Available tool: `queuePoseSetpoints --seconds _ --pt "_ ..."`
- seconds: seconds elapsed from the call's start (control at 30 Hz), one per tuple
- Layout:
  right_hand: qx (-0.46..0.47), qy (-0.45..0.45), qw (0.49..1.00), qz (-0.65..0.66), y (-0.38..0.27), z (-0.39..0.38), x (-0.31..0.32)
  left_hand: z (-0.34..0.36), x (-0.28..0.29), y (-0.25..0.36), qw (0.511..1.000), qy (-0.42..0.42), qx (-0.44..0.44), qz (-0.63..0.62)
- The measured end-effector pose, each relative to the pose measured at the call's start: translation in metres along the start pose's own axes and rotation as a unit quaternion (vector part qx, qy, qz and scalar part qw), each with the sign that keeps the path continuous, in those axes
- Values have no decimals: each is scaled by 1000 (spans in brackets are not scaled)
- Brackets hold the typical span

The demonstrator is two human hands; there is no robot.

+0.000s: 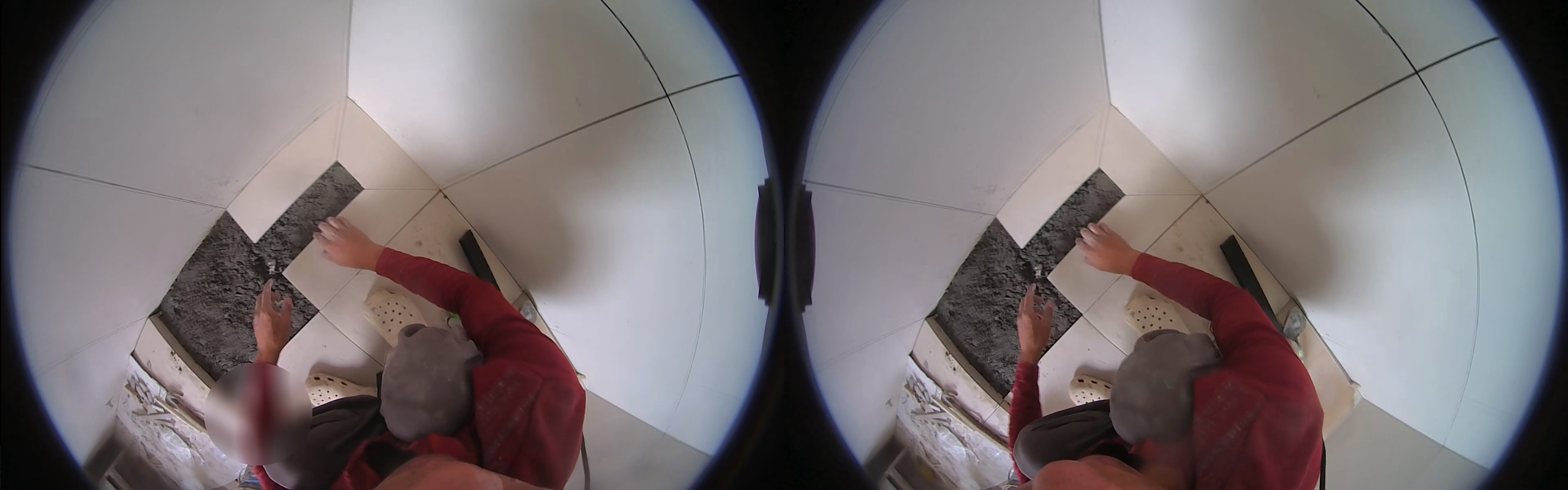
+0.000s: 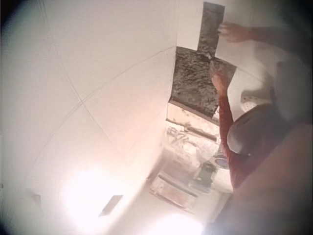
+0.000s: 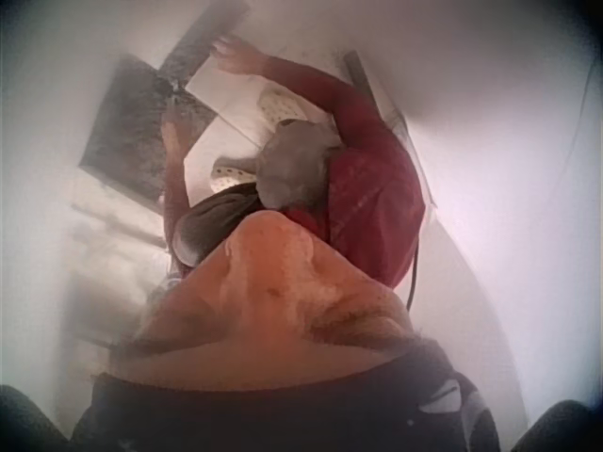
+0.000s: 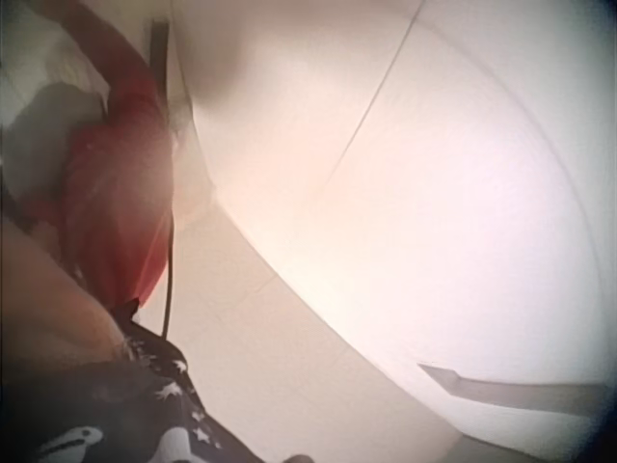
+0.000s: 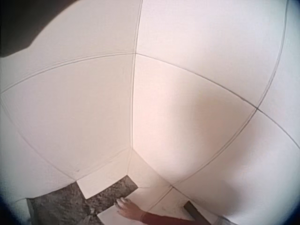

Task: The person installs white floor tiles into a corner area with fresh mortar. They place each tile by hand, press it into the mortar, and use a trowel to adjust and level the tiles. The person works tile by tile, gradually filling the corner space.

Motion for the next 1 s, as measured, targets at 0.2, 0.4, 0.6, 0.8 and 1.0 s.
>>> queuePoseSetpoints --seconds 0.2,0.4,0.6,0.8,1.0 --pt "-21 -4 1000 -19 -4 -3 25 55 58 32 996 -52 -64 43" --pt "-83 18 994 62 13 -33 68 31 35 12 991 -129 -33 -1" --pt "-159 39 982 93 48 -67 81 -103 -26 0 923 -184 223 -253" --pt "-126 52 982 133 43 -61 77 -107 11 146 846 -359 159 -360" --pt "-117 81 985 100 49 -42 75 -55 32 137 910 -350 80 -208"
Point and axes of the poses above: each hand's wrist, its own z-axis towards the middle knuckle, its own x-axis out of the back of the hand, y = z × x, the point moved 8 cm from there along z, towards the middle knuckle, and after that the axes turned 9 degrees about -x, right-handed, at the moved point
